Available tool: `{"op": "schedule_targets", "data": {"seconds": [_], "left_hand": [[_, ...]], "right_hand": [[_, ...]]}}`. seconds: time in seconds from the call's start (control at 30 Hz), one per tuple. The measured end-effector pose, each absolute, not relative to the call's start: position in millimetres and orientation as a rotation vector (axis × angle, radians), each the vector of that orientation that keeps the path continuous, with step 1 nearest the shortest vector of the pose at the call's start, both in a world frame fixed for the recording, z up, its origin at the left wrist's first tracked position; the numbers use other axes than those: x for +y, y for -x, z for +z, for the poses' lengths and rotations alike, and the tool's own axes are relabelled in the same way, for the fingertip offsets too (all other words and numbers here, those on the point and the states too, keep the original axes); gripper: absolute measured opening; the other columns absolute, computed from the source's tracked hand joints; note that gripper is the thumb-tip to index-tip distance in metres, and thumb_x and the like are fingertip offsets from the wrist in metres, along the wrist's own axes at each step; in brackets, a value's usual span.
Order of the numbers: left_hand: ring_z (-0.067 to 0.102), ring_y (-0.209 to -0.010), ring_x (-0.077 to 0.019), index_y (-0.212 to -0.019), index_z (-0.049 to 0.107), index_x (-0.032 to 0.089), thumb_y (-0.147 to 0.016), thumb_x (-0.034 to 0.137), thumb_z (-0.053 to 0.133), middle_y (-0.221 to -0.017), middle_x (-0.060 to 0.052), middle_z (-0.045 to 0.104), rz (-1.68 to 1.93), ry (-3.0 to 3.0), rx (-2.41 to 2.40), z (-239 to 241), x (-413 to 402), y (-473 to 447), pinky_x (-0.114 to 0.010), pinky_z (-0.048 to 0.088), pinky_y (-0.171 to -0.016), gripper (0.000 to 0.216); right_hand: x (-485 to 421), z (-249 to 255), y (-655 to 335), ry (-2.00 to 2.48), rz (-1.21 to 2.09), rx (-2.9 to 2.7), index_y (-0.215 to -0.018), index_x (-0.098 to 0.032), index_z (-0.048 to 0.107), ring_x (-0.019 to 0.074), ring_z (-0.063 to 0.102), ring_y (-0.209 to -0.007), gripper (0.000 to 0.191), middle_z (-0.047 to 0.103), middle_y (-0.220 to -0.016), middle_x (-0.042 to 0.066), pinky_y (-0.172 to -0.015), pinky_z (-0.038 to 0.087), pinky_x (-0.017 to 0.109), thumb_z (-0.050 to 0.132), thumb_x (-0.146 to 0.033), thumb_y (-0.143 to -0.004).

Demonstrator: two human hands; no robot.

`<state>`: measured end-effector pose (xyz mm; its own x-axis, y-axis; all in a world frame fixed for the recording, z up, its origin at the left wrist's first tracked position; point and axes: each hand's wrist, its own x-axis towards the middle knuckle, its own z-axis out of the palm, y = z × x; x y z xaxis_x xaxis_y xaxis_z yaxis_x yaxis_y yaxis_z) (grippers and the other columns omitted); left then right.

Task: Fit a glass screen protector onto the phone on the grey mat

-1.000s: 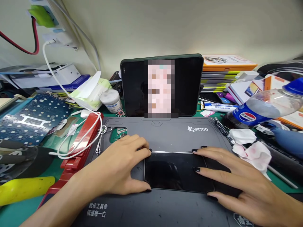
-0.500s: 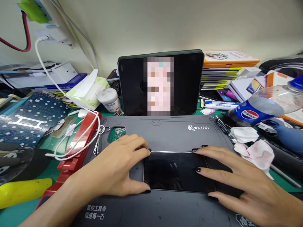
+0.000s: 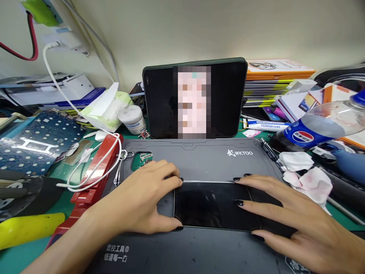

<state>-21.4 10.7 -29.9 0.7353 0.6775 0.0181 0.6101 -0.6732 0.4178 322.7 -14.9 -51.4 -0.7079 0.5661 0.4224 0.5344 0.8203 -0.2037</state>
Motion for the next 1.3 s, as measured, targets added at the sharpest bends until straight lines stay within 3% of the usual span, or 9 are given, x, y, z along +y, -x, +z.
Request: {"op": "schedule_targets", "data": {"seconds": [0.83,1.3], "left_hand": [[0.063,-0.099,-0.0282,-0.108,0.068,0.017,-0.073,0.036,0.088,-0.115,-0.009,0.067,0.219,-2.562,0.988,-29.0,9.6,21.5,-0.044,0.053,-0.086,0.045],[0.063,-0.101,-0.0296,-0.114,0.065,0.014,-0.071,0.039,0.091,-0.116,-0.010,0.066,0.208,-2.558,0.997,-27.8,6.9,21.5,-0.047,0.054,-0.087,0.055]], "right_hand": [[-14.5,-55.6,-327.9,0.820,0.164,-2.533,-0.115,-0.029,0.075,0.0292,0.073,-0.113,0.026,0.072,-0.128,0.009,-0.091,0.067,0.040,0.069,-0.027,-0.089],[-13.7,-53.0,-325.5,0.804,0.109,-2.548,-0.114,-0.027,0.075,0.0267,0.072,-0.114,0.024,0.072,-0.127,0.009,-0.092,0.066,0.038,0.066,-0.025,-0.091]]}}
